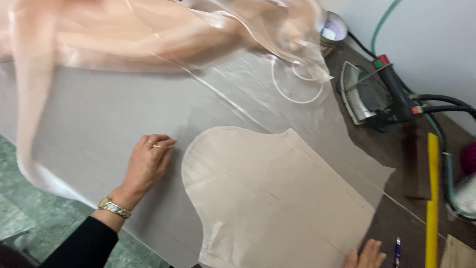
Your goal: Marking a paper pattern on fabric using a ruler and pen in a sewing environment.
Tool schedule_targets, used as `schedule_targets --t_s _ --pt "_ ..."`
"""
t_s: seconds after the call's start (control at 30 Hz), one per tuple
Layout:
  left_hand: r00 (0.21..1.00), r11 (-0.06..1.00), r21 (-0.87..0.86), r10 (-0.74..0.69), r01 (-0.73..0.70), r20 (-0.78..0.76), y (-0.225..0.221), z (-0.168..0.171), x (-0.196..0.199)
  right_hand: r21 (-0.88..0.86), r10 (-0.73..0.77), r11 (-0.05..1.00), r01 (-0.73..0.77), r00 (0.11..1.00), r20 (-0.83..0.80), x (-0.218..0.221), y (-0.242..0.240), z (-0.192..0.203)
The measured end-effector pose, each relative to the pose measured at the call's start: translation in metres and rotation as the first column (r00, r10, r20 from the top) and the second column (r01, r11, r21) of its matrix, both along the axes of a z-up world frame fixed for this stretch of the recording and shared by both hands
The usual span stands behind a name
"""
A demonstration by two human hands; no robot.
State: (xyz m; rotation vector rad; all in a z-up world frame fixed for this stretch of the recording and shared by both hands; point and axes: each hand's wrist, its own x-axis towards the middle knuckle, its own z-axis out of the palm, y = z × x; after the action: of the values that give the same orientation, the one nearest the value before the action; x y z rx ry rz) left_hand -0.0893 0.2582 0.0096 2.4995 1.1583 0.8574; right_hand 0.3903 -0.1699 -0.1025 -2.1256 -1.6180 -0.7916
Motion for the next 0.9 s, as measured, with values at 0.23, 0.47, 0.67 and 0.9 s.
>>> schedule_targets --t_s 0.23,0.47,0.67,0.9 --pt "0.998 0.997 -0.068 0.044 -0.042 0.033 -0.013 0.005 -0.006 -0.479 -0.522 0.835 0.27 0.663 -0.537 -0.05 0.06 0.083" --pt "0.992 0.988 -0.108 0.119 -0.113 0.045 -0.085 0.015 -0.021 -0.442 -0.295 0.897 -0.016 0.723 -0.625 -0.074 0.144 0.137" --pt "0.98 0.963 -0.192 0.199 -0.189 0.033 -0.176 0.028 -0.038 -0.327 -0.12 0.927 -0.183 0.682 -0.722 -0.058 0.179 0.156" --pt "0.925 0.901 -0.322 0.351 -0.291 0.147 -0.24 -0.046 -0.059 -0.077 -0.318 0.941 0.33 0.778 -0.542 0.092 0.08 0.12"
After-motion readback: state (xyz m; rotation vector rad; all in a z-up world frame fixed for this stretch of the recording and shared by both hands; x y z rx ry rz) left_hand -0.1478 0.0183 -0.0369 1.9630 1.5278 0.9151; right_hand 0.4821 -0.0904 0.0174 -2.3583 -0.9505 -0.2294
